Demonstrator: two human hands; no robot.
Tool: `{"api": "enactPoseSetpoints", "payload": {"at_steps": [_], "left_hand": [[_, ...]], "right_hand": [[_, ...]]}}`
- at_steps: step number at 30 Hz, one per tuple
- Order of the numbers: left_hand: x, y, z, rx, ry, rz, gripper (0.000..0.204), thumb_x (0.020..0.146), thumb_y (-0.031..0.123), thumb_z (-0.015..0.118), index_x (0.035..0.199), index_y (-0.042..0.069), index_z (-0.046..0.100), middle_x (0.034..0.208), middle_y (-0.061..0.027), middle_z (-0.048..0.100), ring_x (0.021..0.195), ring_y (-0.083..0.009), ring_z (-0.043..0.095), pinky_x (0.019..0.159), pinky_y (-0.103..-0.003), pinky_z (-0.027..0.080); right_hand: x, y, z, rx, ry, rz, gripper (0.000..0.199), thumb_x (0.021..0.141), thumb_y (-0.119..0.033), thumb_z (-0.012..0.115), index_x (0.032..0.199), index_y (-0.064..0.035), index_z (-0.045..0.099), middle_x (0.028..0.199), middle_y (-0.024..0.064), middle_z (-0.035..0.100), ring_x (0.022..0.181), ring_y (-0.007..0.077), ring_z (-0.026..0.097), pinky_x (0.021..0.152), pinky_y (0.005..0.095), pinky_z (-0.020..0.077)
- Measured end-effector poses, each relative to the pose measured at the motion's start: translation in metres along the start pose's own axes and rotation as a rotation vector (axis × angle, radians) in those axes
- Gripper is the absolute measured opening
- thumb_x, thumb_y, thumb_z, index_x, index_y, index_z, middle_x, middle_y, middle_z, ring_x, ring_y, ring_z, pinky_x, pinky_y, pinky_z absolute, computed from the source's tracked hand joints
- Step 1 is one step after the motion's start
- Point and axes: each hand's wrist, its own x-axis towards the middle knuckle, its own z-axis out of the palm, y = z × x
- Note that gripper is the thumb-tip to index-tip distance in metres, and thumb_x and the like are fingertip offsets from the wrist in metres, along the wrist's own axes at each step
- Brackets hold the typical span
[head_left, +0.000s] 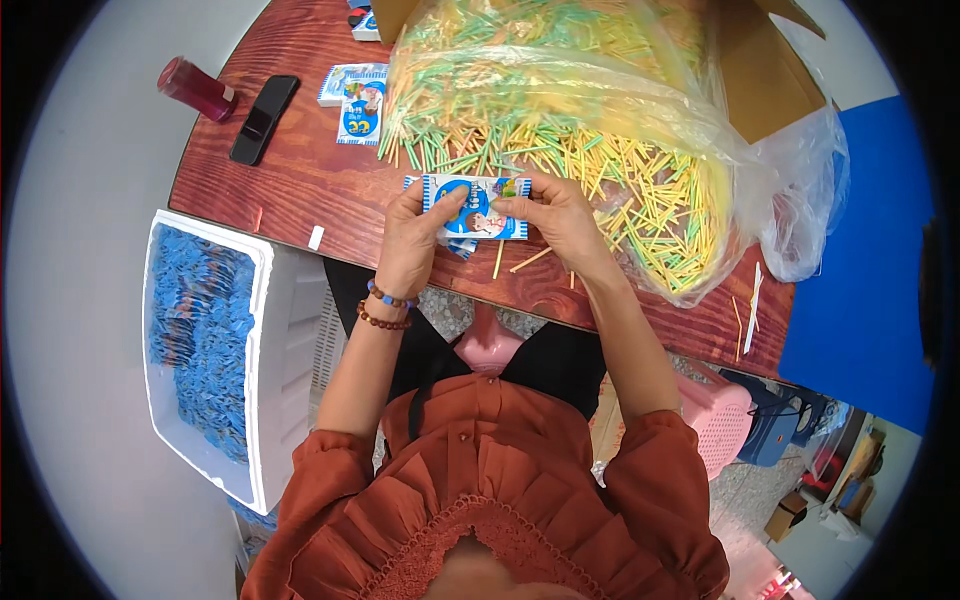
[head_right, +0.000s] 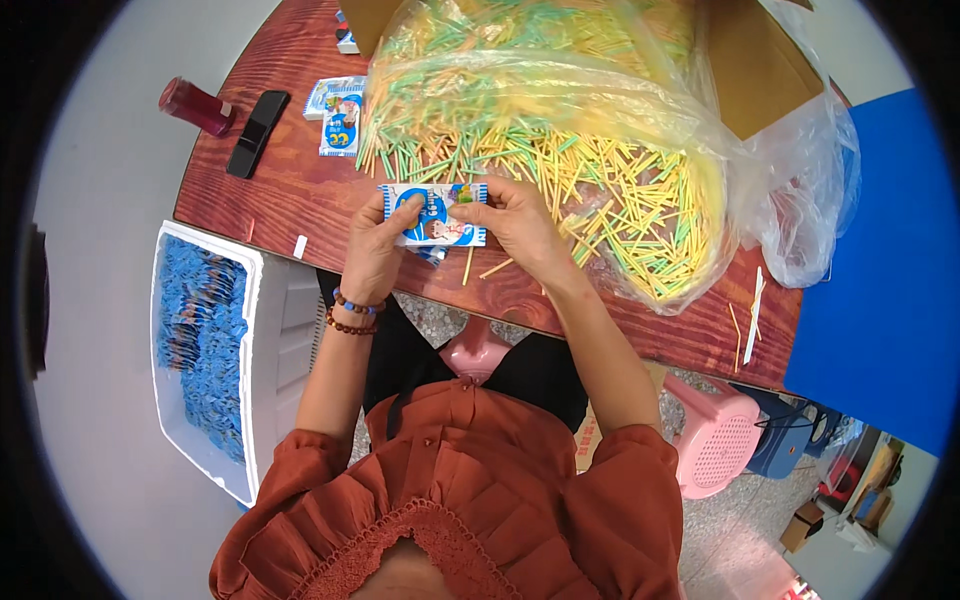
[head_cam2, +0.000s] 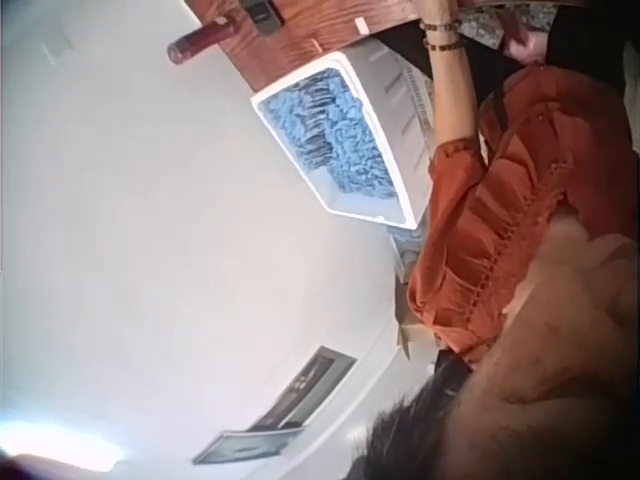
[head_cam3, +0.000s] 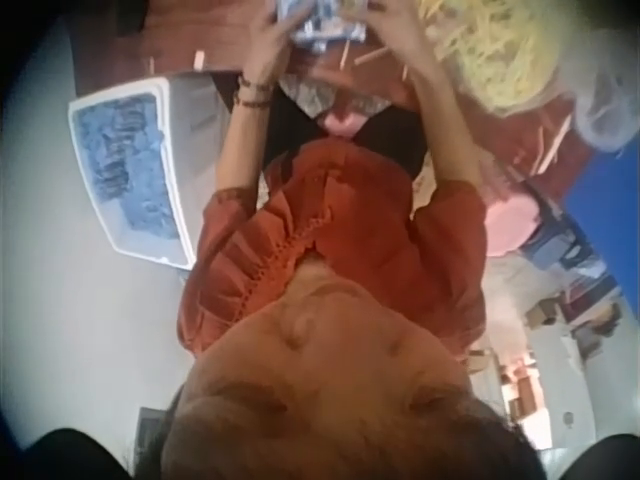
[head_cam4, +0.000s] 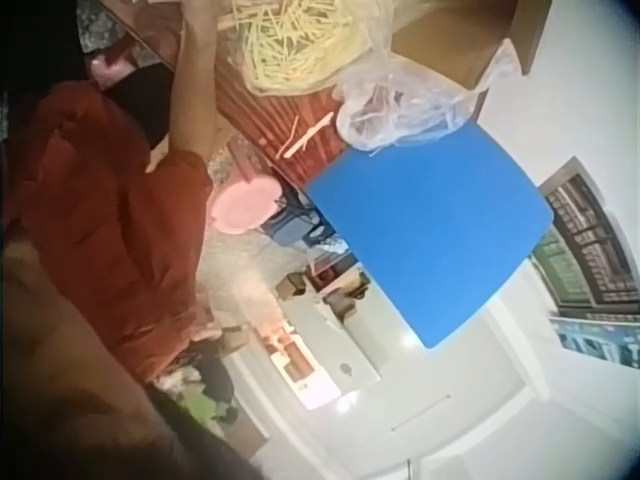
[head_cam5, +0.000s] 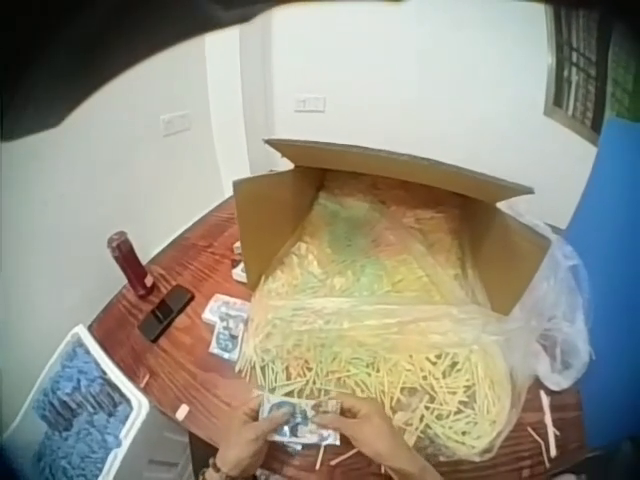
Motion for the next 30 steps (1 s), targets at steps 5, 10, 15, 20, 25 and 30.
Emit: {"api": "enactPoseSetpoints", "payload": {"at_steps": [5,10,15,20,25,30], "left_hand": [[-0.004,-0.018,0.012,0.001,0.087,-0.007,0.008,0.086,0.008,0.068,0.093,0.004,0.066,0.081,0.0013,0.067,0.070,-0.0026,0.058,0.060,-0.019,0.046],[-0.004,-0.023,0.026,-0.159,0.150,-0.042,0.007,0.087,0.007,0.068,0.092,0.002,0.067,0.083,0.0000,0.067,0.069,-0.0035,0.058,0.059,-0.019,0.045],[-0.006,-0.027,0.038,-0.167,0.132,0.000,0.011,0.088,0.007,0.066,0.096,0.000,0.067,0.086,-0.0019,0.068,0.071,-0.0045,0.059,0.062,-0.019,0.046],[-0.003,-0.040,0.042,-0.190,0.143,0.023,0.010,0.091,0.010,0.063,0.093,0.001,0.068,0.085,-0.0010,0.067,0.074,-0.0057,0.059,0.066,-0.022,0.047],[-0.005,-0.036,0.045,-0.317,0.119,-0.018,0.013,0.092,0.011,0.062,0.098,0.001,0.068,0.088,-0.0005,0.067,0.075,-0.0052,0.059,0.067,-0.022,0.050],[-0.006,-0.036,0.041,-0.292,0.087,-0.087,0.022,0.097,0.022,0.055,0.093,0.003,0.066,0.092,-0.0051,0.068,0.080,-0.0121,0.064,0.075,-0.031,0.052]], "right_hand": [[-0.014,0.007,-0.002,-0.058,0.117,-0.076,0.017,0.084,-0.005,0.068,0.099,0.0033,0.067,0.088,0.0029,0.068,0.077,0.0055,0.060,0.068,0.0213,0.0492],[-0.026,-0.002,0.000,-0.184,0.243,-0.187,0.008,0.082,-0.006,0.071,0.080,0.0016,0.068,0.070,-0.0004,0.063,0.064,0.0012,0.051,0.053,0.0199,0.0393],[-0.032,0.011,-0.013,-0.147,0.297,-0.223,0.013,0.082,-0.004,0.070,0.071,0.0006,0.065,0.064,-0.0029,0.059,0.059,0.0001,0.046,0.049,0.0196,0.0336],[-0.041,0.007,-0.020,-0.123,0.277,-0.250,0.017,0.088,-0.008,0.064,0.075,0.0021,0.066,0.067,-0.0007,0.061,0.061,0.0022,0.050,0.052,0.0198,0.0375],[-0.051,-0.009,-0.034,-0.005,0.365,-0.234,0.018,0.092,-0.013,0.057,0.084,0.0014,0.065,0.079,0.0029,0.063,0.075,0.0091,0.057,0.068,0.0239,0.0444],[-0.063,-0.014,-0.036,-0.538,0.202,-0.585,0.014,0.085,-0.010,0.063,0.097,-0.0020,0.063,0.114,0.0107,0.057,0.105,0.0229,0.053,0.091,0.0329,0.0409]]}}
